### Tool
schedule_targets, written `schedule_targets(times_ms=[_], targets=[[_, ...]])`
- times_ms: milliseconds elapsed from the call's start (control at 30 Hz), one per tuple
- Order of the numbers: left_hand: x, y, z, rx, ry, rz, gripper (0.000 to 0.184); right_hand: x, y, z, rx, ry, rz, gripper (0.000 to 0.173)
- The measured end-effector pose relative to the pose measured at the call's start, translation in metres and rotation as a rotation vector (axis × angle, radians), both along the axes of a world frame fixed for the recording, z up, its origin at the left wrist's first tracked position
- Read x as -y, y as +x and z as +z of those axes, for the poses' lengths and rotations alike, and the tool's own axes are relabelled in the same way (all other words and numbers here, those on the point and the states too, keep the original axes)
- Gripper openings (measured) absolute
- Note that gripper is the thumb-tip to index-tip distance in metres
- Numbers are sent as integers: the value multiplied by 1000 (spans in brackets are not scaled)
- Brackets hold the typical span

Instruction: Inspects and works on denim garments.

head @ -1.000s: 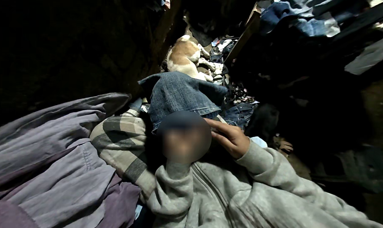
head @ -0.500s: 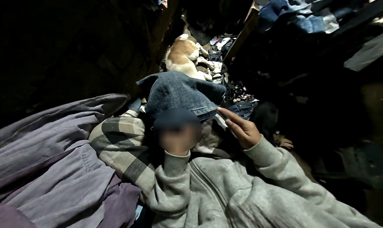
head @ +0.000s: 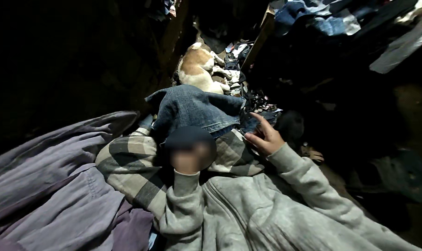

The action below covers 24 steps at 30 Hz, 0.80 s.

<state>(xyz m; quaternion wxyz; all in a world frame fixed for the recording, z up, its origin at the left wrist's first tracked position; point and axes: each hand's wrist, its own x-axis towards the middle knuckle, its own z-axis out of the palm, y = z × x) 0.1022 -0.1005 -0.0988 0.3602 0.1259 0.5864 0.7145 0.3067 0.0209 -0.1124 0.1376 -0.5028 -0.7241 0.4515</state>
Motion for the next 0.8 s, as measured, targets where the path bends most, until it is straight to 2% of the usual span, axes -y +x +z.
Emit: schedule_targets(times_ms=[167, 367, 500, 700, 800], targets=[[0, 0, 4, -43, -78, -24, 39, 0, -17, -7, -149, 219, 139, 69], [2, 1, -1, -165, -79, -3, 47, 1, -53, 1, -280, 345, 302, 73], [3, 3, 0, -249, -70, 45, 39, 0, -73, 6, -273, 418, 373, 67], [3, 0, 3, -204, 32, 174, 32, 0, -84, 9, -210, 416, 401, 58], [1, 2, 0, -299, 71, 192, 16, 0, -87, 9, -211, 408, 397, 58]])
